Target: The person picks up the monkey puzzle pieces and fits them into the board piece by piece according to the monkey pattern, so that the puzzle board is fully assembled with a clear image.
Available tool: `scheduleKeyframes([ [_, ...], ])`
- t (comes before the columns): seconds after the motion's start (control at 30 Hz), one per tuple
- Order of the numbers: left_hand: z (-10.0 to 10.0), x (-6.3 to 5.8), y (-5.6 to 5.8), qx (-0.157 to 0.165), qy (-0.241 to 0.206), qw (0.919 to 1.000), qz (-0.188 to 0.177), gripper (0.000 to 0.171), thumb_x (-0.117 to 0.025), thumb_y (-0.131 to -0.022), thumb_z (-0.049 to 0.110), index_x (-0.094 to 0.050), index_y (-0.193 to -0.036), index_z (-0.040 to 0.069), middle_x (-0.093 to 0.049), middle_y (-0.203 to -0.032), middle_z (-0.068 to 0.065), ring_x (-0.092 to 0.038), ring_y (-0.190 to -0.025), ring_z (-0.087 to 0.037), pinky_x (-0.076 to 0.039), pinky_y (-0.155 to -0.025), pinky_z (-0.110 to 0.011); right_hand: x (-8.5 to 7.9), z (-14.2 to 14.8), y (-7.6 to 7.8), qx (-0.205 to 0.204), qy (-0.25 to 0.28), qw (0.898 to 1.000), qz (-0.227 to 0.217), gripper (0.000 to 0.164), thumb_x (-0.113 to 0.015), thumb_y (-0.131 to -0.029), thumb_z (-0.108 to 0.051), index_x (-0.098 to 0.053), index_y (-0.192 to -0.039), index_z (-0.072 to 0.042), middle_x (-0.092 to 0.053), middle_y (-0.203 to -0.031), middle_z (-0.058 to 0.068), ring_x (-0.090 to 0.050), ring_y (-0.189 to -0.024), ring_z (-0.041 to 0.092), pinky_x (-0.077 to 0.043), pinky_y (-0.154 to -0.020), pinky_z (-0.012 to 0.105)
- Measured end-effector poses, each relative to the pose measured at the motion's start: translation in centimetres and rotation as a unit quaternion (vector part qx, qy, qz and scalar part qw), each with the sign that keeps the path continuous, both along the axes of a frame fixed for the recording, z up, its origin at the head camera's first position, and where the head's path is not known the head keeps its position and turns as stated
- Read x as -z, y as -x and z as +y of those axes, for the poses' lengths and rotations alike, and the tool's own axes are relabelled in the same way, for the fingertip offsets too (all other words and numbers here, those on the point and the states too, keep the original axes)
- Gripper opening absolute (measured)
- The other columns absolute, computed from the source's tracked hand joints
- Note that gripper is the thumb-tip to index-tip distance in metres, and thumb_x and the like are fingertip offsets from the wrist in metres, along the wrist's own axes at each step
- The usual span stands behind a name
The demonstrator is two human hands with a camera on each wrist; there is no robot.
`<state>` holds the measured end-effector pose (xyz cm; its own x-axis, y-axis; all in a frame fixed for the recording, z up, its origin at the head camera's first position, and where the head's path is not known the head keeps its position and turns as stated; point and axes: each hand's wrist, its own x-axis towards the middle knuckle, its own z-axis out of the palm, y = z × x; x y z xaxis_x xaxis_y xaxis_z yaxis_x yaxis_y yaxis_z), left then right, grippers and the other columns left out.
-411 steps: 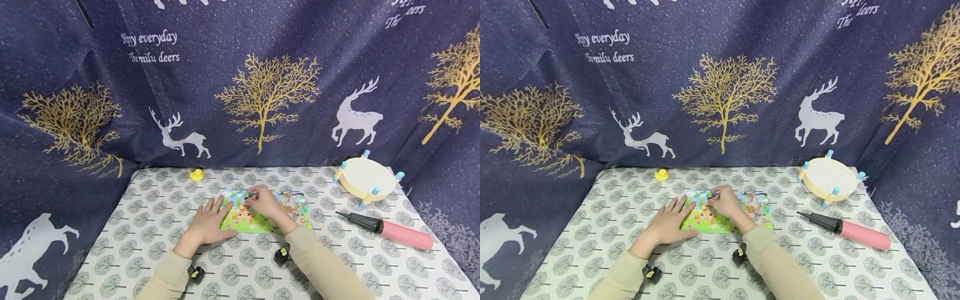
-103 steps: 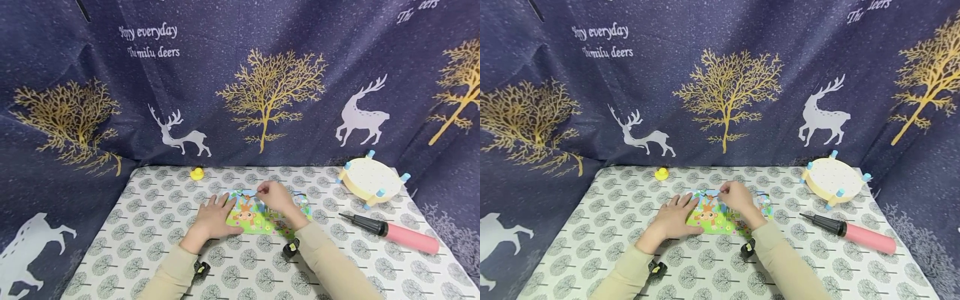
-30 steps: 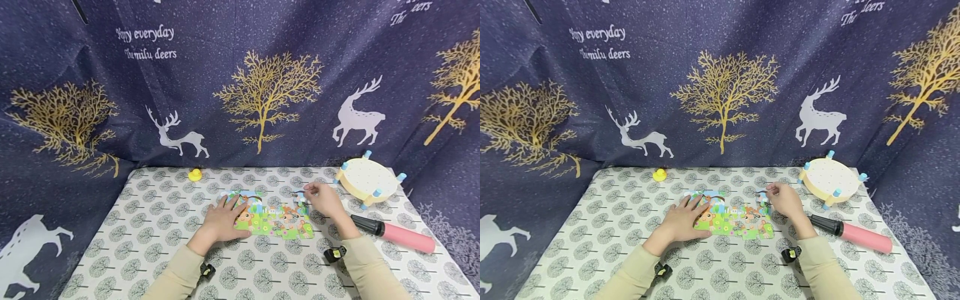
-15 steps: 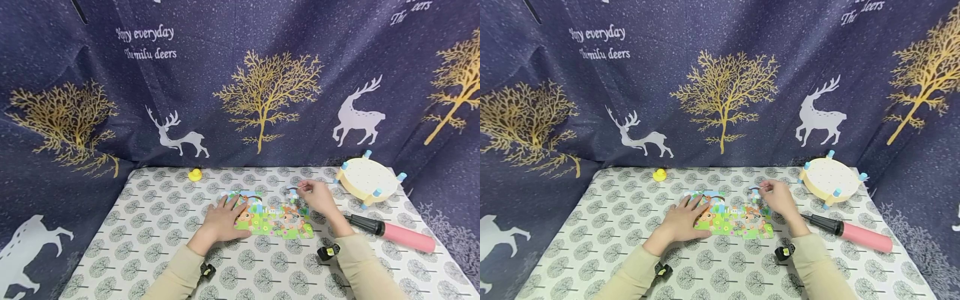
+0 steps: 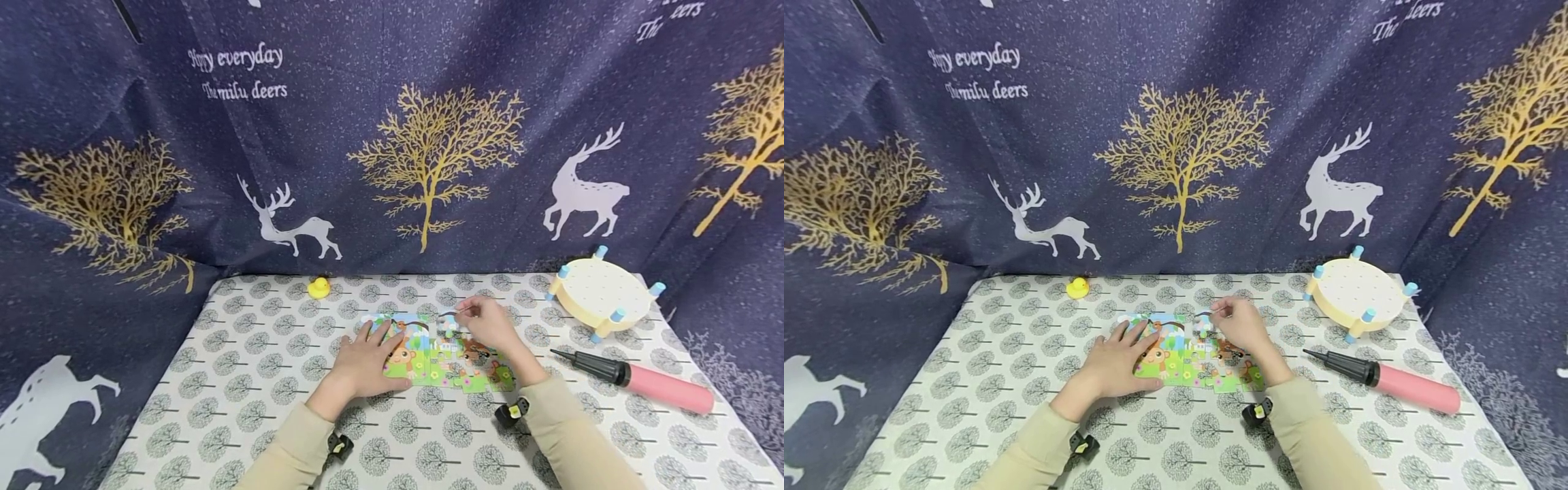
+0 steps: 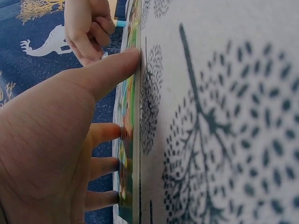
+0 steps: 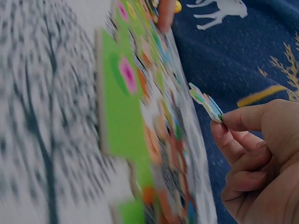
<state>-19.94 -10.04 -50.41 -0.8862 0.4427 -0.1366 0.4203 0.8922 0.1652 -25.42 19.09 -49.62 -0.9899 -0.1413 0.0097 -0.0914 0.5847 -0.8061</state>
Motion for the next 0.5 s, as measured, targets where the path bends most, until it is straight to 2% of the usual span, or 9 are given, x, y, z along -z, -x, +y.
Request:
scheduleKeyframes([
  [0.03,0.0,0.0,0.0,-0.001,0.001,1.0,0.0,0.098,-0.056,-0.084,0.084,-0.033,-0.164,0.032,-0.02,-0.172,-0.005,-0.018,-0.155,-0.044,-0.027,-0.11,-0.079,0.1,-0.4,0.0,-0.001,0.007,1.0,-0.004,0.017,-0.072,-0.096,-0.015,-0.073,-0.111,-0.007,-0.07,-0.093,0.008,-0.053,-0.059,0.019,-0.045,-0.05,0.031],
  [0.27,0.0,0.0,0.0,0.0,0.0,1.0,0.0,0.099,-0.056,-0.084,0.084,-0.033,-0.164,0.032,-0.02,-0.172,-0.005,-0.018,-0.155,-0.044,-0.028,-0.11,-0.079,0.8,-3.1,0.1,-0.008,0.02,0.999,-0.031,0.018,-0.071,-0.096,-0.017,-0.075,-0.111,-0.007,-0.071,-0.092,0.005,-0.061,-0.071,0.019,-0.048,-0.057,0.031],
  [0.5,0.0,-0.1,0.0,0.001,0.002,1.0,0.0,0.098,-0.056,-0.084,0.085,-0.032,-0.164,0.033,-0.02,-0.172,-0.004,-0.019,-0.154,-0.044,-0.029,-0.109,-0.079,0.8,-5.3,0.4,0.004,0.049,0.996,-0.07,0.021,-0.067,-0.093,-0.014,-0.076,-0.111,-0.007,-0.071,-0.095,0.006,-0.052,-0.064,0.017,-0.044,-0.054,0.028],
])
